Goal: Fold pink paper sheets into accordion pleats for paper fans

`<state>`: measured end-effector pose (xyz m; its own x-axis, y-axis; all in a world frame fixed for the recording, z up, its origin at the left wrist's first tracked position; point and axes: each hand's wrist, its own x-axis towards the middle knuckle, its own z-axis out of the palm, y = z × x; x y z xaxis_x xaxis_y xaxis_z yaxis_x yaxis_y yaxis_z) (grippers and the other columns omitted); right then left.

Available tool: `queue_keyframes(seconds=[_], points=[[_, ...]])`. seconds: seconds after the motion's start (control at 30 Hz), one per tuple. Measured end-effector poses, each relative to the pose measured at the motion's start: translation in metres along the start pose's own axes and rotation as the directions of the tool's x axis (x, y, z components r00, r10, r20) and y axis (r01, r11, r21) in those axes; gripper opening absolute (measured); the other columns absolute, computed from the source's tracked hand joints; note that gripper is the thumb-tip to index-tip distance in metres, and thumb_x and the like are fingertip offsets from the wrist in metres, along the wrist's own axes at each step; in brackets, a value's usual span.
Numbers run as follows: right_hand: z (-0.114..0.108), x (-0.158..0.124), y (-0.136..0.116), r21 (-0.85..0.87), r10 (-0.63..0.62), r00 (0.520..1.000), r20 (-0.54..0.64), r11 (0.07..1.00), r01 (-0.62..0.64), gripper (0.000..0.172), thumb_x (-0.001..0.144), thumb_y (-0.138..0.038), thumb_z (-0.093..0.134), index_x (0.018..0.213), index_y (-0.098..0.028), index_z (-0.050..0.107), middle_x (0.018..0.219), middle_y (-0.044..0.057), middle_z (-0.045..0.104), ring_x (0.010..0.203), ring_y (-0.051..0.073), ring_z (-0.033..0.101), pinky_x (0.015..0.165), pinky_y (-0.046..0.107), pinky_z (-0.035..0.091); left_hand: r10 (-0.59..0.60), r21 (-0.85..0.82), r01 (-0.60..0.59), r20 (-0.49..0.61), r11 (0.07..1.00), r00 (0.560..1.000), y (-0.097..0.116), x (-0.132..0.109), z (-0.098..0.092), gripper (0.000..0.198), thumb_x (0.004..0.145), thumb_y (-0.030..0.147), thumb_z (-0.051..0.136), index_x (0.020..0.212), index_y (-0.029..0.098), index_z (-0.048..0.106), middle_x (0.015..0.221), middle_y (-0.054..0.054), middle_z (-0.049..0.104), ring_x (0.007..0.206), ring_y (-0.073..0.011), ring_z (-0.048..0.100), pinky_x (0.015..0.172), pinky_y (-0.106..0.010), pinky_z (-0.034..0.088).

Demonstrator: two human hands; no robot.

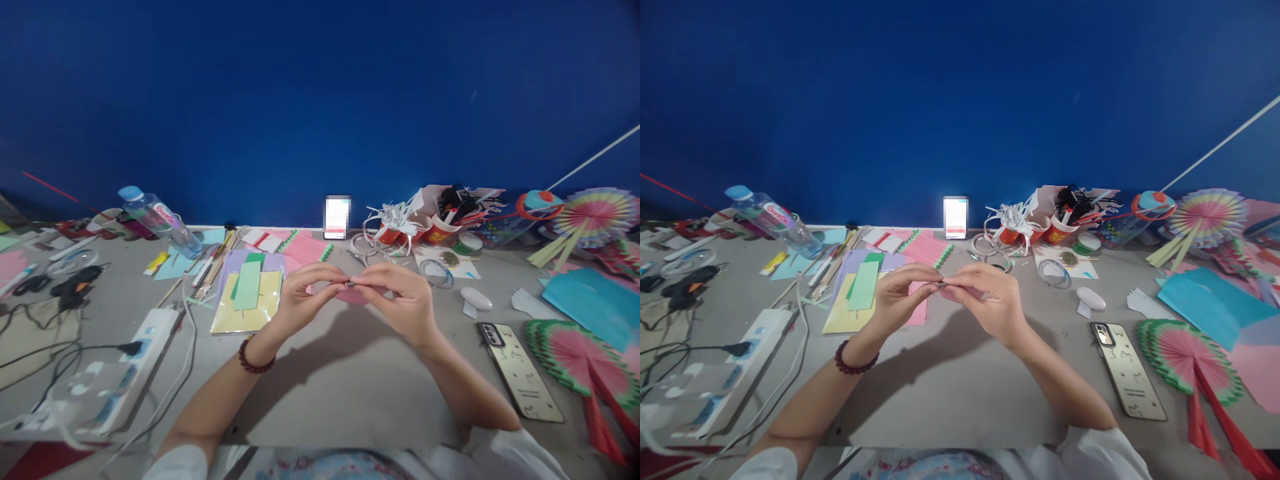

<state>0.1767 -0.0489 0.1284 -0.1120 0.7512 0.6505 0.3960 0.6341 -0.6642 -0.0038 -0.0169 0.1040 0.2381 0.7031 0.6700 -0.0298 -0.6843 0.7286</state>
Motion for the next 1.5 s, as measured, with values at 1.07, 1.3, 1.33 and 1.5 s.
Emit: queue_keyframes(seconds=[1.07,1.3,1.33,1.5], points=[[0.013,-0.007,0.012,0.039,0.117,0.992,-0.048,0.993,-0.116,0.011,0.079,-0.017,0.067,0.081,-0.025,0.073,0.08,0.001,0.073,0.075,0.016,0.068,0.067,0.029,0.057,0.05,0.162,-0.036,-0.085,0.986,0.995,0.004,-0.007,0.007,0.011,0.083,0.012,0.066,0.09,0.02,0.07,0.084,-0.004,0.072,0.081,-0.0163,0.066,0.075,-0.03,0.055],[0.012,-0.003,0.011,0.105,0.149,0.983,-0.104,0.985,-0.138,0.007,0.078,-0.017,0.069,0.078,-0.024,0.071,0.077,0.002,0.071,0.075,0.016,0.066,0.068,0.029,0.055,-0.021,0.137,0.022,-0.003,0.99,1.0,-0.003,-0.002,0.004,0.017,0.083,0.02,0.069,0.099,0.021,0.071,0.096,-0.006,0.074,0.091,-0.018,0.068,0.081,-0.032,0.055],[0.012,-0.003,0.012,0.121,0.149,0.984,-0.094,0.983,-0.137,0.008,0.078,-0.017,0.069,0.079,-0.024,0.071,0.078,0.002,0.071,0.075,0.016,0.066,0.069,0.029,0.055,-0.024,0.126,0.023,0.009,0.992,1.0,-0.004,-0.001,0.004,0.014,0.084,0.02,0.067,0.097,0.021,0.072,0.095,-0.006,0.074,0.089,-0.0179,0.068,0.08,-0.032,0.056],[0.011,-0.002,0.014,0.193,0.169,0.985,-0.029,0.968,-0.16,0.008,0.08,-0.017,0.067,0.083,-0.024,0.071,0.081,0.002,0.07,0.079,0.016,0.066,0.07,0.029,0.054,-0.069,0.097,0.065,0.039,0.993,0.997,-0.003,0.003,0.001,0.007,0.083,0.024,0.069,0.087,0.02,0.073,0.086,-0.005,0.075,0.08,-0.0172,0.068,0.075,-0.031,0.055]])
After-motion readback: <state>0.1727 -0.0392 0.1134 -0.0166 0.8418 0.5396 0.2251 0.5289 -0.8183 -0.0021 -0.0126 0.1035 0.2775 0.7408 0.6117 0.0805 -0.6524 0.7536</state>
